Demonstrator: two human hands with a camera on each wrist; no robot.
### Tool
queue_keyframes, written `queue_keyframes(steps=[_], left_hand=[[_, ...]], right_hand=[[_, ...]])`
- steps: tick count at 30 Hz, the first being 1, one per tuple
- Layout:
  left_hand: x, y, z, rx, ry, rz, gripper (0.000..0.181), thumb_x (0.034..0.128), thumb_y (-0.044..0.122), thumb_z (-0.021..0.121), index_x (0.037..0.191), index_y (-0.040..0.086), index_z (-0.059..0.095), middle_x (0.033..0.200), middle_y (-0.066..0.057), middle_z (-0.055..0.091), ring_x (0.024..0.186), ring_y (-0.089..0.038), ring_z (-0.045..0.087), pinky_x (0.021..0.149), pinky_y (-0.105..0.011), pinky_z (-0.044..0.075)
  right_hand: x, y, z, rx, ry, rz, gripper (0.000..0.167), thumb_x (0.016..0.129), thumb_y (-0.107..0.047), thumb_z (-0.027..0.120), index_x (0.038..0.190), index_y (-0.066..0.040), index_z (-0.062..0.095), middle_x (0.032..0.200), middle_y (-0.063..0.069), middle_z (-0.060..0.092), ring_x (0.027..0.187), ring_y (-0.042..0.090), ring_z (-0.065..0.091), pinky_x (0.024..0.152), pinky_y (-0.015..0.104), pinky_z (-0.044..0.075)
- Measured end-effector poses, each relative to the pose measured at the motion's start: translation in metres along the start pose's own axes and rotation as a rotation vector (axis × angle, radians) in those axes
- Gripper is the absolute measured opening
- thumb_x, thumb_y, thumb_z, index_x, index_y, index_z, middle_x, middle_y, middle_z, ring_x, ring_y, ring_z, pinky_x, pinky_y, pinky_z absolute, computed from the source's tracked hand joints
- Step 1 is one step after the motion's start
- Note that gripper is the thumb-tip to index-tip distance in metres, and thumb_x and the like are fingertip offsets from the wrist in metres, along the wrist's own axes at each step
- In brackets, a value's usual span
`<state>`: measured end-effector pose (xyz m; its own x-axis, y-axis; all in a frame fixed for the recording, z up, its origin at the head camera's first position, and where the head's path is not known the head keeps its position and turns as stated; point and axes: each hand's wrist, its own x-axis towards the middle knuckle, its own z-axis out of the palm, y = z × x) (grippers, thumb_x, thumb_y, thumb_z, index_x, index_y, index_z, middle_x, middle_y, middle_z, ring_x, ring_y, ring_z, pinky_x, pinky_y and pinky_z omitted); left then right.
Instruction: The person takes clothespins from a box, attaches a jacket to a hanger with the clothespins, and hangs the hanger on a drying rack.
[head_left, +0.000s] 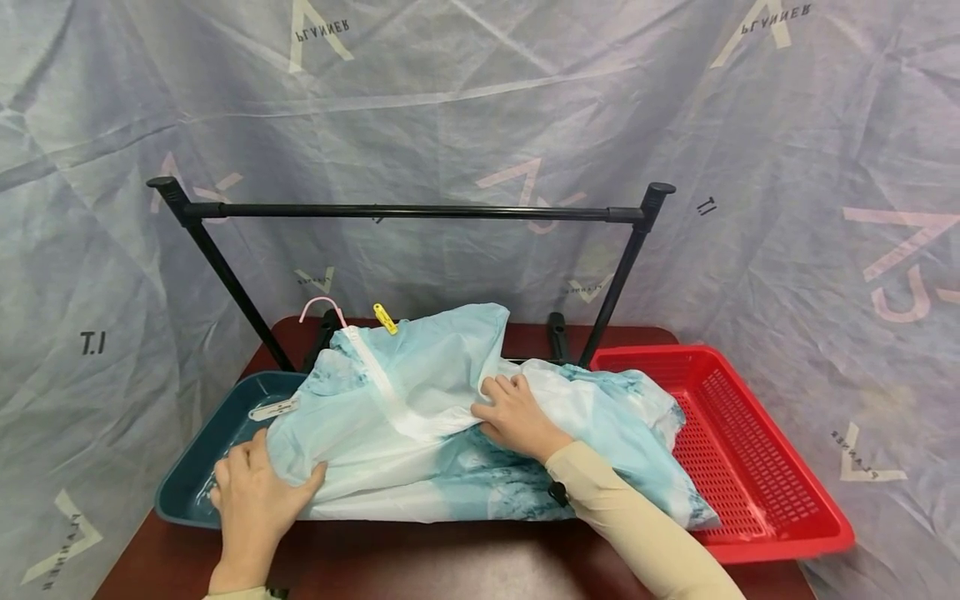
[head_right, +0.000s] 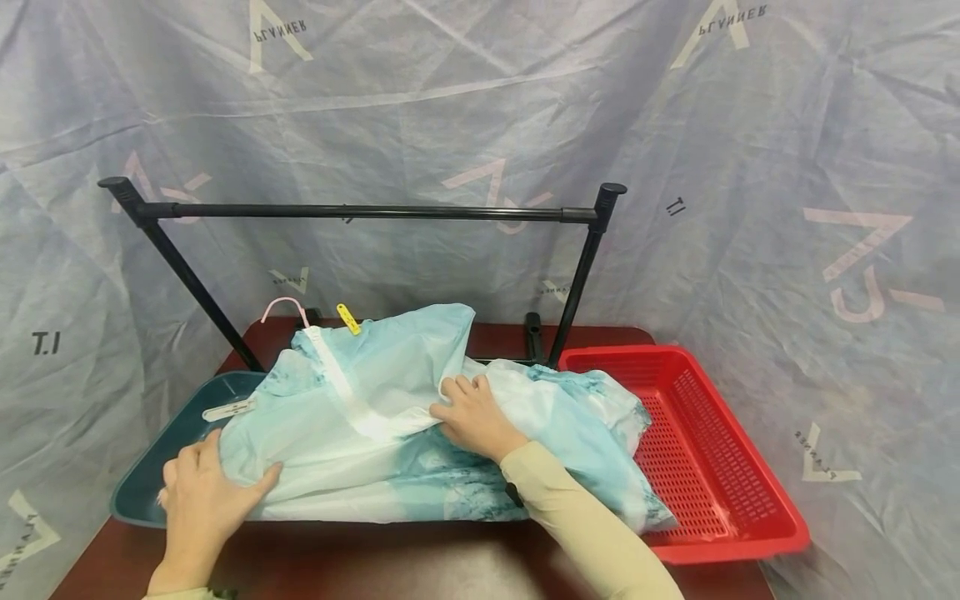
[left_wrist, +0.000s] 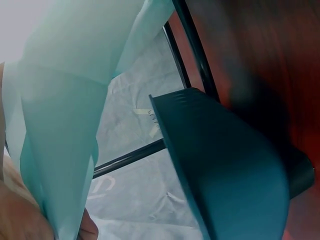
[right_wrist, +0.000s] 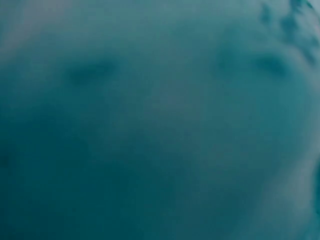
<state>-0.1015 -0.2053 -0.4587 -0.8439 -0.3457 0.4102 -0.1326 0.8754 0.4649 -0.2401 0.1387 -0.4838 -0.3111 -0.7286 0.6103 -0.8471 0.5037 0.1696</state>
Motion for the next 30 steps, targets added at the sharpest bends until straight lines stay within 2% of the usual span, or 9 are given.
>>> queue_keyframes(steps=[8,12,16,24,30], left_hand=[[0.005,-0.007,0.005,0.005,0.04,0.023,0.092,0.0626,0.035,0.087,0.129,-0.014,0.046,0.114,-0.038,0.045,0.102,-0.055,0.039,0.069,-0.069,0.032],[0.007,-0.011,0.005,0.004,0.06,0.025,0.091,0.0617,0.033,0.087,0.128,-0.015,0.046,0.113,-0.038,0.045,0.101,-0.056,0.038,0.068,-0.069,0.031],[0.009,-0.014,0.002,0.01,0.047,0.0,0.092,0.0632,0.035,0.087,0.129,-0.014,0.045,0.114,-0.038,0.043,0.101,-0.056,0.038,0.067,-0.067,0.03],[0.012,-0.022,0.003,0.019,0.073,0.008,0.094,0.0624,0.036,0.086,0.13,-0.014,0.045,0.113,-0.038,0.044,0.1,-0.057,0.038,0.065,-0.066,0.03],[0.014,-0.026,0.004,0.013,0.139,0.053,0.092,0.061,0.035,0.084,0.128,-0.015,0.046,0.111,-0.039,0.045,0.096,-0.057,0.039,0.062,-0.066,0.029]], right_hand=[[0.005,0.004,0.014,0.001,-0.017,0.032,0.017,0.087,-0.006,0.062,0.081,-0.018,0.05,0.094,0.006,0.046,0.076,0.021,0.033,0.07,0.042,0.027],[0.007,0.006,0.024,-0.001,0.016,0.022,0.02,0.086,-0.006,0.064,0.081,-0.018,0.049,0.092,0.005,0.044,0.076,0.021,0.03,0.069,0.042,0.025],[0.01,0.005,0.034,-0.019,0.057,-0.001,0.021,0.086,-0.006,0.064,0.081,-0.018,0.047,0.091,0.005,0.043,0.075,0.021,0.029,0.069,0.042,0.024],[0.012,0.005,0.046,-0.043,0.077,-0.014,0.021,0.088,-0.009,0.065,0.081,-0.017,0.047,0.092,0.006,0.044,0.076,0.021,0.029,0.07,0.042,0.025],[0.016,0.006,0.055,-0.033,0.124,-0.02,0.018,0.093,-0.01,0.06,0.082,-0.017,0.047,0.091,0.006,0.044,0.075,0.022,0.03,0.07,0.042,0.026]])
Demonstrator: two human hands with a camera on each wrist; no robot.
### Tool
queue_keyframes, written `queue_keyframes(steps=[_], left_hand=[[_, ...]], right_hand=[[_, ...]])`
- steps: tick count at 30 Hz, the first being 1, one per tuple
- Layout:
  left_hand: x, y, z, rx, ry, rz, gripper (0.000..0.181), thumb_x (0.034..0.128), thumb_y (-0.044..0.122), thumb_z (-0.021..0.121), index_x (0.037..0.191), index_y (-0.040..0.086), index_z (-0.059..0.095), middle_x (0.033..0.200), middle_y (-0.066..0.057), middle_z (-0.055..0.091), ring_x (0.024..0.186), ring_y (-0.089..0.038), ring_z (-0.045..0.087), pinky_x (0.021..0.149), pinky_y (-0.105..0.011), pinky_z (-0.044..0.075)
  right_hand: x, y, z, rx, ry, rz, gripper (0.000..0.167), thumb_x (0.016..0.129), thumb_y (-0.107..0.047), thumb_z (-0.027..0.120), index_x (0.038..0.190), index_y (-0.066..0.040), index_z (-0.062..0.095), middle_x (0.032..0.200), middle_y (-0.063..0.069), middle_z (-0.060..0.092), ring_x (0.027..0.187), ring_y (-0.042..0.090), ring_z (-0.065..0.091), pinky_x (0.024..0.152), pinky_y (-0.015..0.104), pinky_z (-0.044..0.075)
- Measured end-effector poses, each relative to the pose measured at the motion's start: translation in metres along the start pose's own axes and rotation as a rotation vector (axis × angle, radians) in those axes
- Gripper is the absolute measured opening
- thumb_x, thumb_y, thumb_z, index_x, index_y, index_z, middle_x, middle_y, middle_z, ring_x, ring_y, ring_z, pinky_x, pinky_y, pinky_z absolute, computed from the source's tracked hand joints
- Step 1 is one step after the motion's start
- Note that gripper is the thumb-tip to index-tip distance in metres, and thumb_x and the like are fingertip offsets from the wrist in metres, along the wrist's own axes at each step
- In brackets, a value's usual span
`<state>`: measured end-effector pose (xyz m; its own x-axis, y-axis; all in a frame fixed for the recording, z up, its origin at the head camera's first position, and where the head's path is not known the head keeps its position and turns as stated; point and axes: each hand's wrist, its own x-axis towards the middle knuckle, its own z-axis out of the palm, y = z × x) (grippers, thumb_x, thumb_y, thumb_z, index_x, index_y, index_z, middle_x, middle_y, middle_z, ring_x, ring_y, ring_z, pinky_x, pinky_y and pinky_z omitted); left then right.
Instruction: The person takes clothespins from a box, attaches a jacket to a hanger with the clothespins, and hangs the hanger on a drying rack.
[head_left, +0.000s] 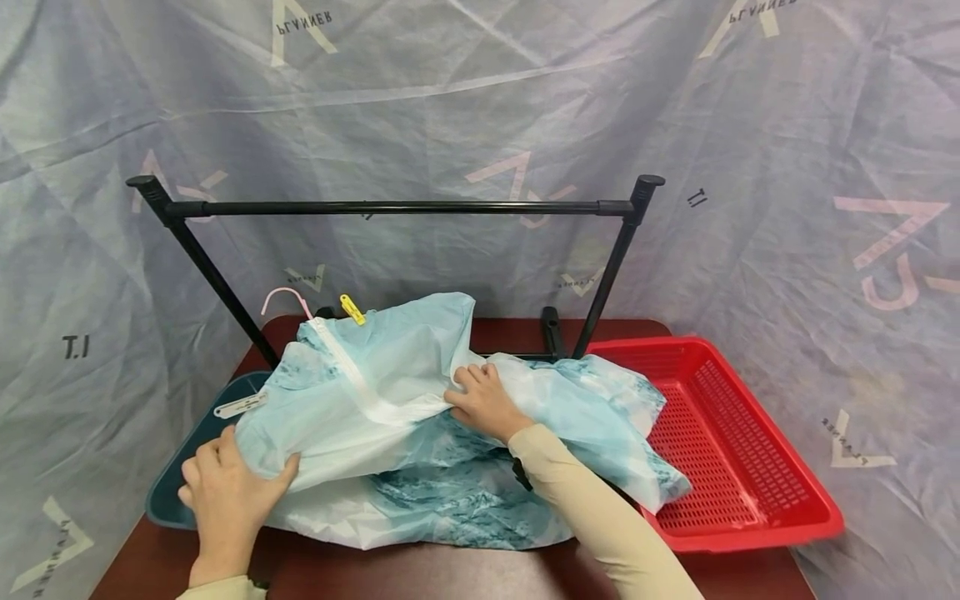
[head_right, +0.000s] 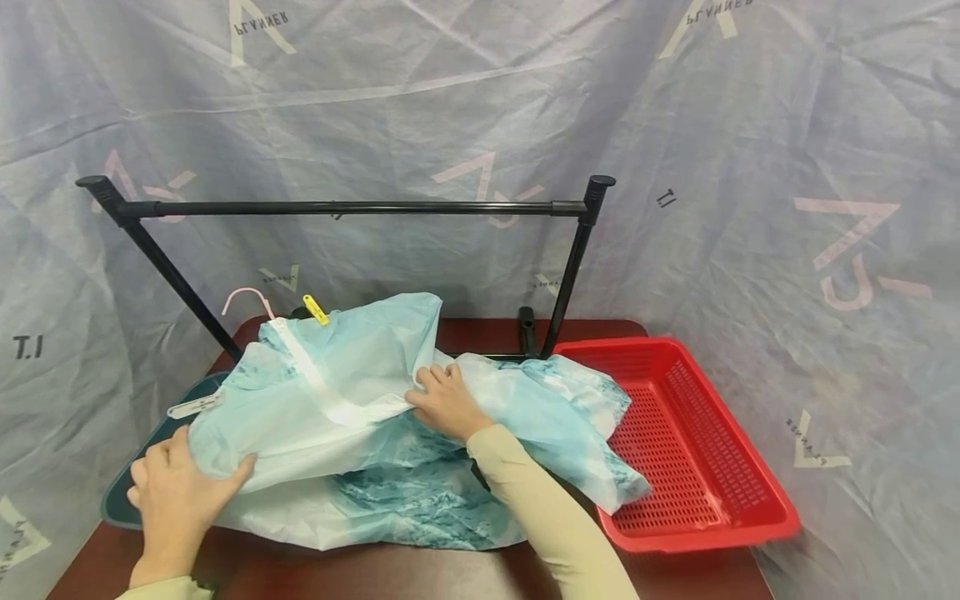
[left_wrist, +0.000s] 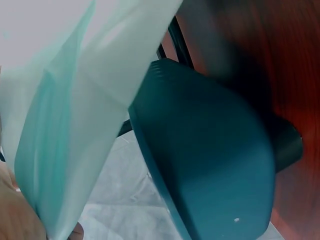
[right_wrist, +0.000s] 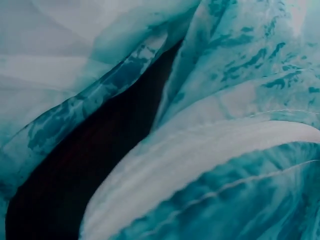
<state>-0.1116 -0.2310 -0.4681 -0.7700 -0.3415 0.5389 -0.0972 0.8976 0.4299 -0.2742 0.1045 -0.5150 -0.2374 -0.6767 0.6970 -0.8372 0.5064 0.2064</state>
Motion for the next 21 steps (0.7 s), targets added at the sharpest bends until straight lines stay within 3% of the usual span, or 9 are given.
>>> queue_keyframes(steps=[8,15,21], left_hand=[[0.005,-0.009,0.0,-0.009,0.122,0.08,0.09,0.0594,0.039,0.078,0.126,-0.015,0.048,0.106,-0.038,0.047,0.089,-0.057,0.04,0.055,-0.061,0.026],[0.008,-0.017,0.0,-0.003,0.217,0.142,0.098,0.07,0.064,0.054,0.125,-0.017,0.05,0.103,-0.04,0.046,0.082,-0.056,0.037,0.051,-0.055,0.021],[0.009,-0.023,0.0,0.006,0.283,0.17,0.096,0.0739,0.065,0.049,0.122,-0.018,0.05,0.1,-0.041,0.047,0.078,-0.057,0.036,0.05,-0.053,0.019]], right_hand=[[0.007,0.0,0.011,0.044,0.008,0.028,0.018,0.101,-0.013,0.045,0.083,-0.017,0.046,0.091,0.006,0.043,0.076,0.022,0.03,0.071,0.043,0.025],[0.017,-0.003,0.02,0.009,-0.017,0.046,0.016,0.096,-0.012,0.057,0.084,-0.019,0.048,0.096,0.005,0.048,0.078,0.02,0.032,0.071,0.041,0.027],[0.025,-0.01,0.023,0.016,-0.049,0.077,0.019,0.094,-0.014,0.063,0.084,-0.019,0.047,0.096,0.005,0.047,0.078,0.019,0.031,0.071,0.04,0.025]])
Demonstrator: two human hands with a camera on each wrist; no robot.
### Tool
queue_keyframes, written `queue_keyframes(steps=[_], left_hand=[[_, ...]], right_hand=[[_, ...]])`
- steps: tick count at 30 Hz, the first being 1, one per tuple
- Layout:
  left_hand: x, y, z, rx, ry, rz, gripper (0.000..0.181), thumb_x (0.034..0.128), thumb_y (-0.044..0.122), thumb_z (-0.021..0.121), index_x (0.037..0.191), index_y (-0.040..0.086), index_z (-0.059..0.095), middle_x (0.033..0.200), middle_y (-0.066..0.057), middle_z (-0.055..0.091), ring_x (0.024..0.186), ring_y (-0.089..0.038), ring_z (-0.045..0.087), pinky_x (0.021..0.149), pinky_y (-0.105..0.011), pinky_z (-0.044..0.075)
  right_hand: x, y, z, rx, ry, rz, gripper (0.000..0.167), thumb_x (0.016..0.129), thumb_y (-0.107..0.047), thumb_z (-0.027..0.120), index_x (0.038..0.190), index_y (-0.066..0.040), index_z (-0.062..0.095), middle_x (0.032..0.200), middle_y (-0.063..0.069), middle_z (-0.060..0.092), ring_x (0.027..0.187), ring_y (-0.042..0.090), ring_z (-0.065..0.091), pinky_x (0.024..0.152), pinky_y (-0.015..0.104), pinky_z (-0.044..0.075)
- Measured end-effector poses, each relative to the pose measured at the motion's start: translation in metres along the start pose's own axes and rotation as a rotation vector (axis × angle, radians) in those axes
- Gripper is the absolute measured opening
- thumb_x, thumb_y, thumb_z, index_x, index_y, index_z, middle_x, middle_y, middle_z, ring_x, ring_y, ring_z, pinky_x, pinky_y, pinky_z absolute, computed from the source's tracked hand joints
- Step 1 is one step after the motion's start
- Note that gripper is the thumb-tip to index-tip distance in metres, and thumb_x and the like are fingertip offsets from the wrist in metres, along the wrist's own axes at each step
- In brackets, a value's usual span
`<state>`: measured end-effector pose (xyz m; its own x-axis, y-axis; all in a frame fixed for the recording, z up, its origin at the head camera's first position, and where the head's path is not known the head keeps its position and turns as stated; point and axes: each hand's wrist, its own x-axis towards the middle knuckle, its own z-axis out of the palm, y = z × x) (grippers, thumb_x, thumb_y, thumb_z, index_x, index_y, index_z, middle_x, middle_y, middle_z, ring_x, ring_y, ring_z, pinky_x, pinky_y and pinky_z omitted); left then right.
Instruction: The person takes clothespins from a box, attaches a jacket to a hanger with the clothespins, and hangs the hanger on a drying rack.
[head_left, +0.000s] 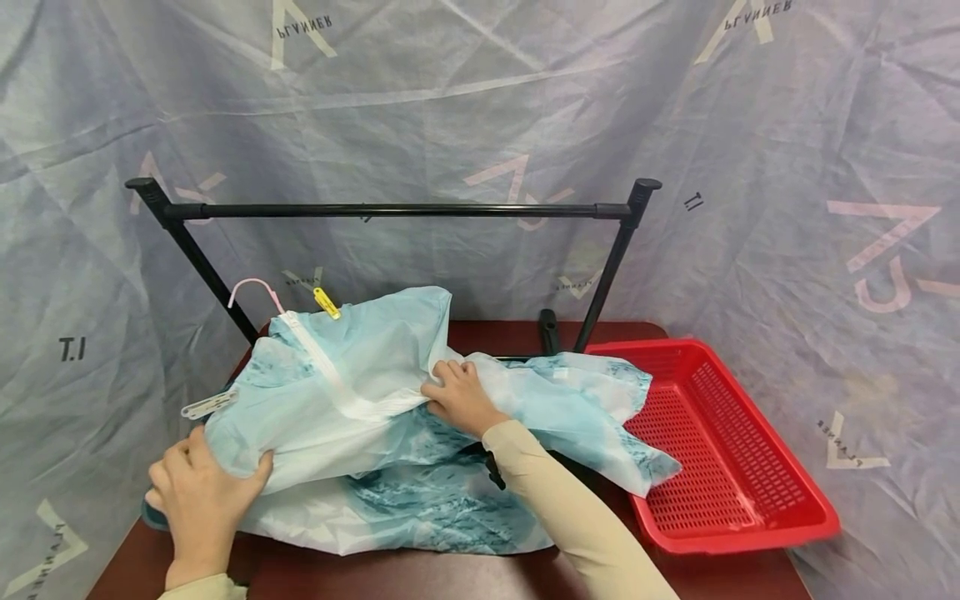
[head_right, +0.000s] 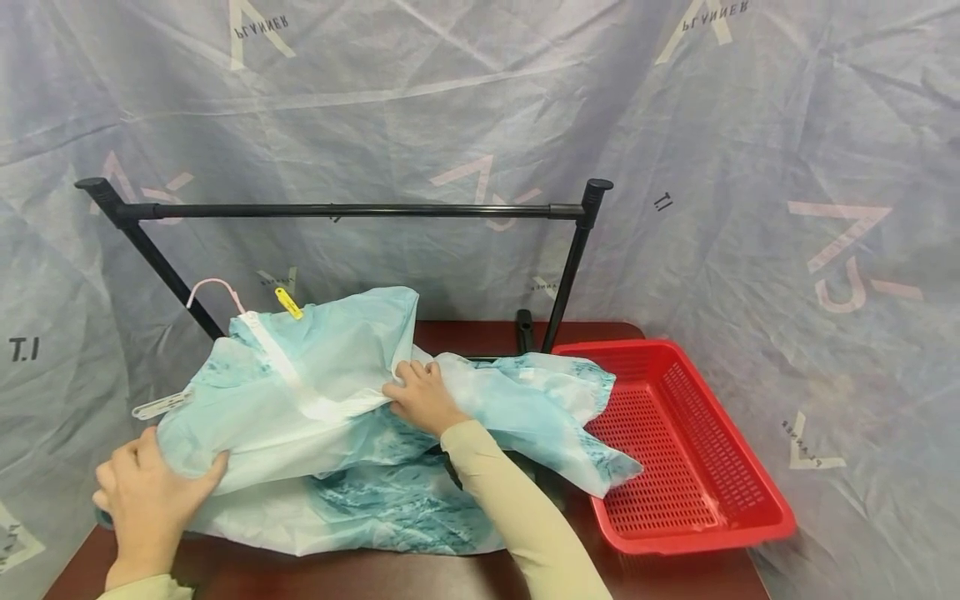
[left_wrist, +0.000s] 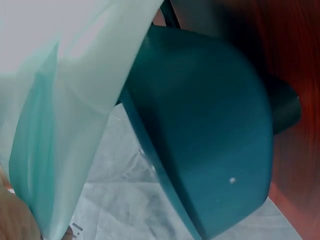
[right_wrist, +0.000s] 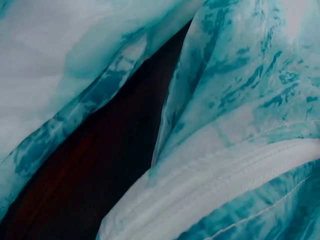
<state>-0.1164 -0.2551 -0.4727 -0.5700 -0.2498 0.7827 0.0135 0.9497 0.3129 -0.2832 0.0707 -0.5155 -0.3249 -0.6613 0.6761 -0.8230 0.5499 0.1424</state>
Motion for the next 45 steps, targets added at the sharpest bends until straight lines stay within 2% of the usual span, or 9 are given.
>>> queue_keyframes(steps=[6,14,21,30,37,45], left_hand=[[0.002,-0.005,-0.004,0.0,0.031,0.015,0.091,0.0741,0.061,0.051,0.121,-0.018,0.049,0.098,-0.041,0.045,0.075,-0.058,0.035,0.05,-0.053,0.018],[0.004,-0.009,-0.011,-0.008,0.023,-0.04,0.087,0.0667,0.055,0.055,0.119,-0.015,0.048,0.1,-0.04,0.045,0.081,-0.059,0.035,0.054,-0.059,0.02],[0.004,-0.017,-0.011,0.014,0.113,-0.009,0.087,0.0688,0.058,0.054,0.116,-0.015,0.05,0.096,-0.039,0.045,0.077,-0.058,0.034,0.052,-0.056,0.016],[0.008,-0.023,-0.021,0.037,0.085,-0.029,0.088,0.0692,0.057,0.054,0.118,-0.016,0.047,0.099,-0.04,0.043,0.08,-0.059,0.034,0.053,-0.055,0.017],[0.007,-0.027,-0.027,0.057,0.087,-0.051,0.087,0.0667,0.055,0.055,0.117,-0.016,0.047,0.099,-0.04,0.043,0.079,-0.06,0.033,0.052,-0.056,0.016],[0.009,-0.032,-0.033,0.05,0.076,-0.132,0.095,0.0627,0.058,0.053,0.124,-0.016,0.047,0.104,-0.041,0.043,0.087,-0.063,0.033,0.061,-0.068,0.019]], right_hand=[[0.007,-0.006,0.004,0.001,-0.03,0.049,0.02,0.096,-0.014,0.063,0.085,-0.018,0.047,0.097,0.005,0.047,0.079,0.02,0.033,0.072,0.041,0.027],[0.017,-0.015,0.01,-0.008,-0.075,0.08,0.014,0.099,-0.015,0.059,0.088,-0.017,0.05,0.099,0.005,0.047,0.081,0.02,0.035,0.072,0.04,0.025],[0.029,-0.023,0.012,-0.018,-0.082,0.087,0.012,0.101,-0.011,0.052,0.092,-0.018,0.049,0.1,0.006,0.046,0.082,0.021,0.033,0.073,0.041,0.025],[0.048,-0.032,0.013,-0.023,-0.124,0.089,0.014,0.103,-0.007,0.044,0.095,-0.018,0.045,0.101,0.006,0.043,0.083,0.02,0.028,0.076,0.043,0.024],[0.056,-0.039,0.015,0.038,-0.168,0.095,0.013,0.104,-0.008,0.044,0.099,-0.019,0.047,0.107,0.007,0.043,0.088,0.021,0.031,0.078,0.042,0.024],[0.065,-0.045,0.012,0.059,-0.2,0.095,0.009,0.106,-0.012,0.044,0.102,-0.019,0.048,0.115,0.008,0.044,0.091,0.021,0.032,0.081,0.043,0.025]])
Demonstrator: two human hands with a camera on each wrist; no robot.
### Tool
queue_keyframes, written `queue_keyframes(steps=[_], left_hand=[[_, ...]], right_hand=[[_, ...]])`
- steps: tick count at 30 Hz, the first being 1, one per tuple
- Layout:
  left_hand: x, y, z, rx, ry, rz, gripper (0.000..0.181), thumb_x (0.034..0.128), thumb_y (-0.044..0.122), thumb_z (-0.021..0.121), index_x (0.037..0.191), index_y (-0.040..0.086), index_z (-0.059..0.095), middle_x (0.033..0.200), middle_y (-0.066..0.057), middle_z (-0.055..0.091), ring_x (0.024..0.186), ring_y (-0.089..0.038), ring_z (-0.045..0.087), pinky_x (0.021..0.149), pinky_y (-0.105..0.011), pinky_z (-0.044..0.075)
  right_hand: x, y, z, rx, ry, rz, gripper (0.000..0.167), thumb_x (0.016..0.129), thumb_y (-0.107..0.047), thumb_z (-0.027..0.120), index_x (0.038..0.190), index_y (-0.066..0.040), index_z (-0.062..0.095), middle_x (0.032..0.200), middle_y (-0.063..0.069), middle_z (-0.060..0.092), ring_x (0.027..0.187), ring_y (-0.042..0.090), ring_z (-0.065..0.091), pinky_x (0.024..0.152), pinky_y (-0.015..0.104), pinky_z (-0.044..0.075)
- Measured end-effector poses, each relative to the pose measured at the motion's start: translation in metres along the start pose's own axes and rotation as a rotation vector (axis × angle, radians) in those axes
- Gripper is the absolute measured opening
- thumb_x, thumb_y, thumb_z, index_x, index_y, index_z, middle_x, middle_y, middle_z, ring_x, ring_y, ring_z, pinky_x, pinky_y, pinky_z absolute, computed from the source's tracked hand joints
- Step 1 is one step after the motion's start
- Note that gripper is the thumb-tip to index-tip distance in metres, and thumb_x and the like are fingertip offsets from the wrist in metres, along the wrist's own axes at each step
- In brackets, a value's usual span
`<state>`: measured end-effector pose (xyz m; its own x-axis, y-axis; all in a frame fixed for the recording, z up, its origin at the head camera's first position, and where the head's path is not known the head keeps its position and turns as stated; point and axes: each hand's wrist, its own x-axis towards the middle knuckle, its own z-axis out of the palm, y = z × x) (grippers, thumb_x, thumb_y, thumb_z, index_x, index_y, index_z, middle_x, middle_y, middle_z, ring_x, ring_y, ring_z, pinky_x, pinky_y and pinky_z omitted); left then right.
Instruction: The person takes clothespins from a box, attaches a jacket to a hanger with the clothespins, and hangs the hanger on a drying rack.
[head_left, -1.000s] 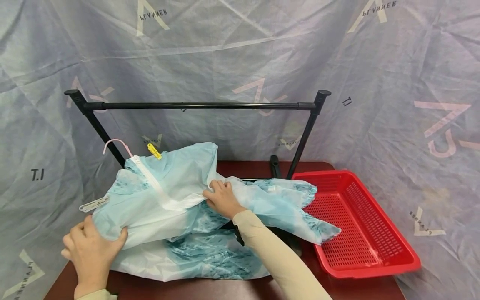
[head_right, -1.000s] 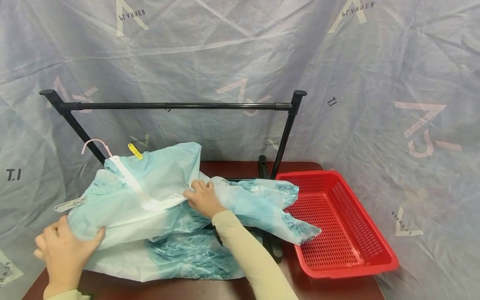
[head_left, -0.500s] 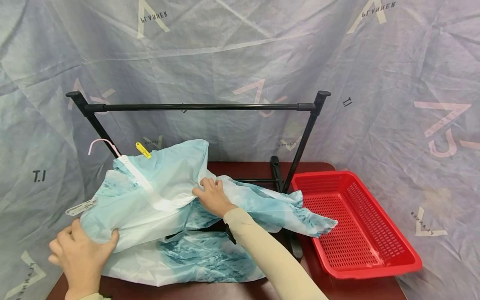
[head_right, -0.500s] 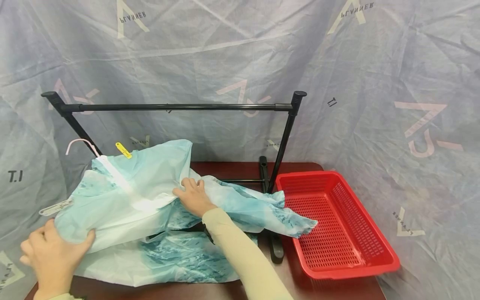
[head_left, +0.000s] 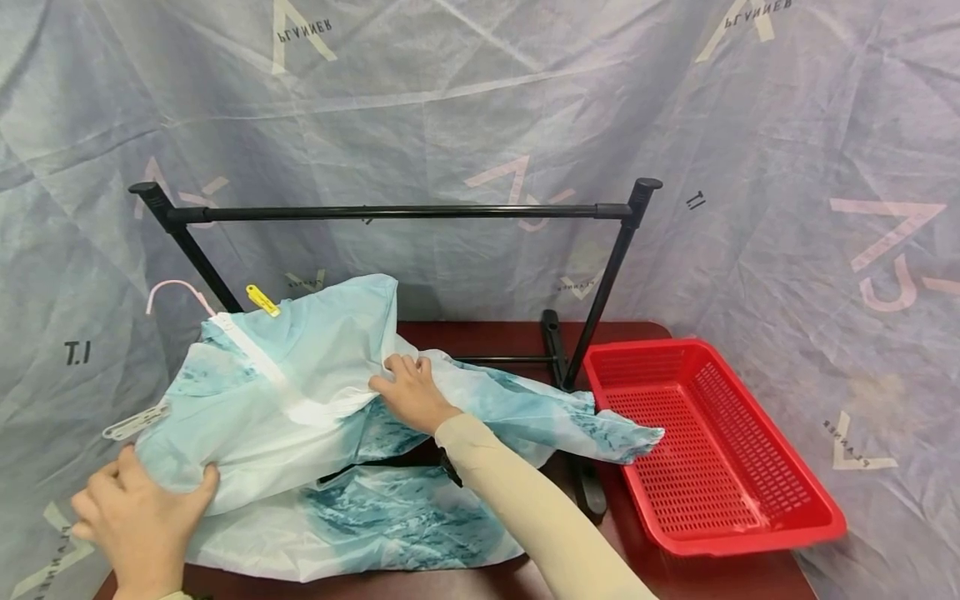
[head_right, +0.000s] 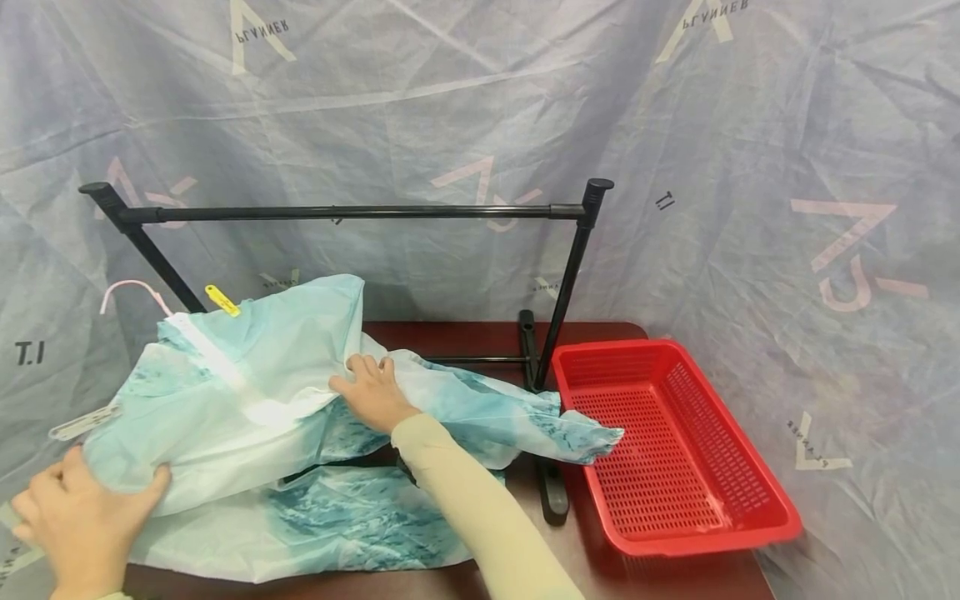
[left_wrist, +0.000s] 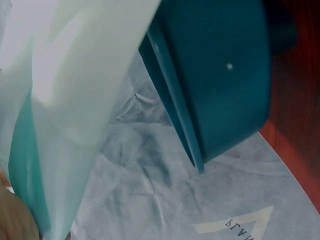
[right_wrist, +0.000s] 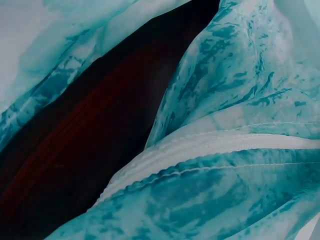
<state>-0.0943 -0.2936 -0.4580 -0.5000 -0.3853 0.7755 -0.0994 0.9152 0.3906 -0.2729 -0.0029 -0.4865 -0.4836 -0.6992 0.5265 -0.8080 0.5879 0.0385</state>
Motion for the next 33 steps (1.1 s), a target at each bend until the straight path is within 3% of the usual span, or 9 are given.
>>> queue_keyframes(steps=[8,15,26,33], left_hand=[[0.005,0.0,-0.006,0.039,-0.03,-0.004,0.097,0.0713,0.063,0.048,0.125,-0.018,0.044,0.103,-0.043,0.041,0.084,-0.06,0.032,0.062,-0.065,0.019],[0.009,-0.001,-0.005,0.038,-0.035,-0.035,0.096,0.0685,0.06,0.052,0.124,-0.018,0.045,0.104,-0.043,0.04,0.087,-0.06,0.032,0.064,-0.065,0.019],[0.008,-0.002,0.001,0.002,0.014,-0.001,0.094,0.0658,0.057,0.054,0.124,-0.017,0.047,0.105,-0.042,0.043,0.086,-0.06,0.032,0.065,-0.067,0.019],[0.005,0.003,0.004,0.025,0.049,0.045,0.093,0.0687,0.063,0.049,0.121,-0.015,0.049,0.101,-0.04,0.046,0.082,-0.06,0.034,0.055,-0.06,0.018]], right_hand=[[0.003,-0.003,-0.001,-0.044,-0.049,0.01,0.005,0.106,-0.019,0.047,0.107,-0.022,0.051,0.128,0.009,0.045,0.101,0.021,0.04,0.084,0.041,0.026],[0.0,-0.002,-0.002,-0.153,-0.051,0.027,0.005,0.104,-0.026,0.054,0.108,-0.024,0.052,0.131,0.008,0.046,0.105,0.022,0.044,0.085,0.041,0.029],[-0.032,0.011,0.008,-0.169,-0.137,0.033,0.026,0.095,-0.032,0.068,0.118,-0.029,0.056,0.133,0.006,0.044,0.106,0.021,0.045,0.087,0.041,0.031],[-0.057,0.023,0.006,-0.156,-0.169,0.025,0.033,0.094,-0.035,0.07,0.124,-0.031,0.056,0.134,0.006,0.045,0.107,0.022,0.046,0.087,0.041,0.031]])
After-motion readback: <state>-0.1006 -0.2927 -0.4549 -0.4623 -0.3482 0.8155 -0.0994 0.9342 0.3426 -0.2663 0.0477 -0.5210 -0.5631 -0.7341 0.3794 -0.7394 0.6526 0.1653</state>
